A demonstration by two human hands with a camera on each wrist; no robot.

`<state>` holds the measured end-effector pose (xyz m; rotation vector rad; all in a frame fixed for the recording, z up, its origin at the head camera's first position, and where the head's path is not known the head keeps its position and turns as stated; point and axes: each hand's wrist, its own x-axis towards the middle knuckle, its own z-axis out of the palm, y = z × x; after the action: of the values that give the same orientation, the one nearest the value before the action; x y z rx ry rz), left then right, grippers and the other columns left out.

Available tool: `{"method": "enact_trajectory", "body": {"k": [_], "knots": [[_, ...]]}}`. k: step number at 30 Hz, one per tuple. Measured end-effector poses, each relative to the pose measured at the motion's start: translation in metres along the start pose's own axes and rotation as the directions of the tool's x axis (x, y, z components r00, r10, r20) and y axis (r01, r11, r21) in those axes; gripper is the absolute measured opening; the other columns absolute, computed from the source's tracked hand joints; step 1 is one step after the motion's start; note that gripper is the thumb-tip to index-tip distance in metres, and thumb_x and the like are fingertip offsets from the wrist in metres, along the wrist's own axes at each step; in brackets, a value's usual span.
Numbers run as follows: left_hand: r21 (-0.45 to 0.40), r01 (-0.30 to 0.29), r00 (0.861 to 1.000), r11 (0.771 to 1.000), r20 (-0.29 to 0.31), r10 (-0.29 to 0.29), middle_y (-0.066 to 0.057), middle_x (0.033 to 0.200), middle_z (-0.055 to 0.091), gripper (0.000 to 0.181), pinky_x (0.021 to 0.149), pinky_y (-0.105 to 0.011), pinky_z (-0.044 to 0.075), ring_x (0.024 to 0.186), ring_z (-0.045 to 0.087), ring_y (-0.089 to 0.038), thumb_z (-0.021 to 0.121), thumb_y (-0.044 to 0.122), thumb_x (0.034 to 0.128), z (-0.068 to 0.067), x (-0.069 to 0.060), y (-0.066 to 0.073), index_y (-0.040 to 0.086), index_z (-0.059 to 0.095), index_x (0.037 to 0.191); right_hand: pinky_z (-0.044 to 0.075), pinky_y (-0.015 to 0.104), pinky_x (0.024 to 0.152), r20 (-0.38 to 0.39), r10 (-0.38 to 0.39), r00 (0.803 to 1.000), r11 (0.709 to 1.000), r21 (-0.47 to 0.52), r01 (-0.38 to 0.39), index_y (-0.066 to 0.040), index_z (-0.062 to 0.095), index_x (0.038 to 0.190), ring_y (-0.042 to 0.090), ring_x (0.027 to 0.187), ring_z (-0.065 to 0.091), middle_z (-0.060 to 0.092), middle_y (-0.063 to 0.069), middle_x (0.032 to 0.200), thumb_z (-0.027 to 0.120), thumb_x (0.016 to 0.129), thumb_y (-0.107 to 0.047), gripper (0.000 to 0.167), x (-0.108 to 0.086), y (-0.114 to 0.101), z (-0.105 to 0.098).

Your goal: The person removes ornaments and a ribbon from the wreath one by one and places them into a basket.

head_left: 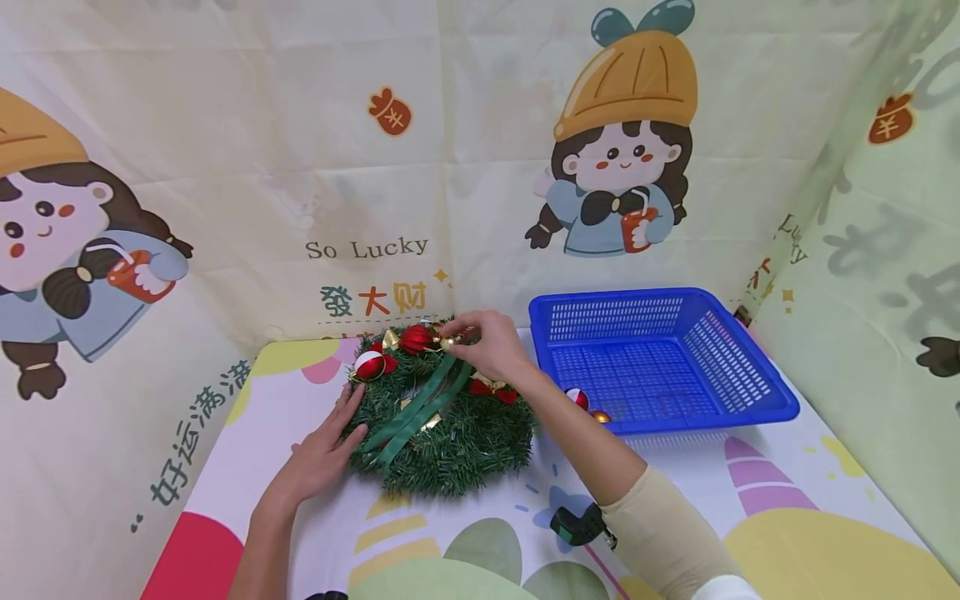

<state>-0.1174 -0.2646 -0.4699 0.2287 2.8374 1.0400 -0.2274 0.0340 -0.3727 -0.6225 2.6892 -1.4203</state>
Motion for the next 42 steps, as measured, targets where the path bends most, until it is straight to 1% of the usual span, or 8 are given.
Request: {"method": "enact_trajectory", "body": {"k": [3, 10, 17, 21, 28, 36, 42], "knots": [[0.0, -0.001, 1.0, 1.0, -0.003, 0.001, -0.007, 0.177, 0.004, 0.066, 0.09, -0.099, 0.004, 0.15, 0.028, -0.057, 0.043, 0.045, 0.1119, 0.0, 0.0, 0.0, 0.031, 0.012, 0.169, 0.06, 0.035, 0.081, -0.01, -0.014, 1.0, 1.0, 0.017, 0.014, -0.014, 0.081, 0.112, 0.02, 0.099, 0.075, 0.077, 0.001, 0.117, 0.08, 0.093, -0.013, 0.019, -0.004, 0.0, -0.003], [-0.007, -0.001, 1.0, 1.0, -0.003, 0.001, -0.007, 0.177, 0.004, 0.067, 0.09, -0.099, 0.004, 0.151, 0.027, -0.056, 0.043, 0.045, 0.1117, 0.0, -0.001, 0.0, 0.032, 0.012, 0.169, 0.06, 0.035, 0.082, -0.025, -0.019, 1.0, 1.0, 0.015, 0.019, -0.019, 0.081, 0.109, 0.017, 0.099, 0.076, 0.076, -0.001, 0.12, 0.08, 0.093, -0.016, 0.016, -0.012, -0.003, -0.009], [-0.007, 0.0, 1.0, 1.0, -0.003, 0.0, -0.007, 0.177, 0.004, 0.067, 0.091, -0.098, 0.004, 0.15, 0.029, -0.056, 0.044, 0.045, 0.1115, 0.0, -0.001, -0.001, 0.032, 0.012, 0.169, 0.061, 0.035, 0.083, -0.027, -0.023, 0.999, 1.0, 0.018, 0.024, -0.019, 0.081, 0.109, 0.016, 0.098, 0.075, 0.074, 0.0, 0.122, 0.08, 0.093, -0.017, 0.016, -0.021, -0.006, -0.015], [-0.007, 0.003, 1.0, 1.0, -0.002, -0.003, -0.007, 0.177, 0.004, 0.068, 0.091, -0.099, 0.003, 0.151, 0.027, -0.056, 0.044, 0.045, 0.1114, 0.0, -0.001, -0.002, 0.031, 0.012, 0.169, 0.061, 0.034, 0.081, -0.033, -0.019, 0.999, 1.0, 0.017, 0.019, -0.02, 0.081, 0.109, 0.015, 0.097, 0.075, 0.074, -0.001, 0.121, 0.08, 0.093, -0.018, 0.016, -0.025, -0.006, -0.017], [-0.01, 0.003, 1.0, 1.0, -0.005, -0.003, -0.007, 0.177, 0.004, 0.068, 0.091, -0.098, 0.001, 0.151, 0.026, -0.057, 0.044, 0.046, 0.1113, 0.001, 0.001, -0.004, 0.031, 0.012, 0.169, 0.06, 0.033, 0.079, -0.045, -0.031, 0.998, 0.998, 0.047, 0.033, -0.018, 0.081, 0.11, 0.015, 0.095, 0.075, 0.075, 0.0, 0.118, 0.081, 0.092, -0.016, 0.018, -0.033, -0.004, -0.024], [-0.006, -0.003, 1.0, 1.0, -0.002, 0.002, -0.008, 0.177, 0.004, 0.068, 0.09, -0.099, 0.002, 0.151, 0.026, -0.057, 0.044, 0.046, 0.1114, 0.001, 0.0, -0.003, 0.031, 0.012, 0.169, 0.063, 0.034, 0.08, -0.059, -0.031, 0.998, 0.997, 0.076, 0.035, -0.015, 0.08, 0.114, 0.022, 0.099, 0.077, 0.076, 0.003, 0.119, 0.079, 0.093, -0.013, 0.021, -0.041, 0.003, -0.033], [-0.004, -0.004, 1.0, 1.0, 0.0, 0.004, -0.008, 0.177, 0.004, 0.068, 0.09, -0.099, 0.002, 0.151, 0.026, -0.056, 0.045, 0.045, 0.1113, 0.0, 0.0, -0.001, 0.031, 0.012, 0.169, 0.063, 0.036, 0.081, -0.068, -0.03, 0.997, 0.993, 0.109, 0.038, -0.015, 0.08, 0.115, 0.024, 0.1, 0.077, 0.076, 0.005, 0.119, 0.079, 0.093, -0.012, 0.022, -0.05, 0.011, -0.042]]}}
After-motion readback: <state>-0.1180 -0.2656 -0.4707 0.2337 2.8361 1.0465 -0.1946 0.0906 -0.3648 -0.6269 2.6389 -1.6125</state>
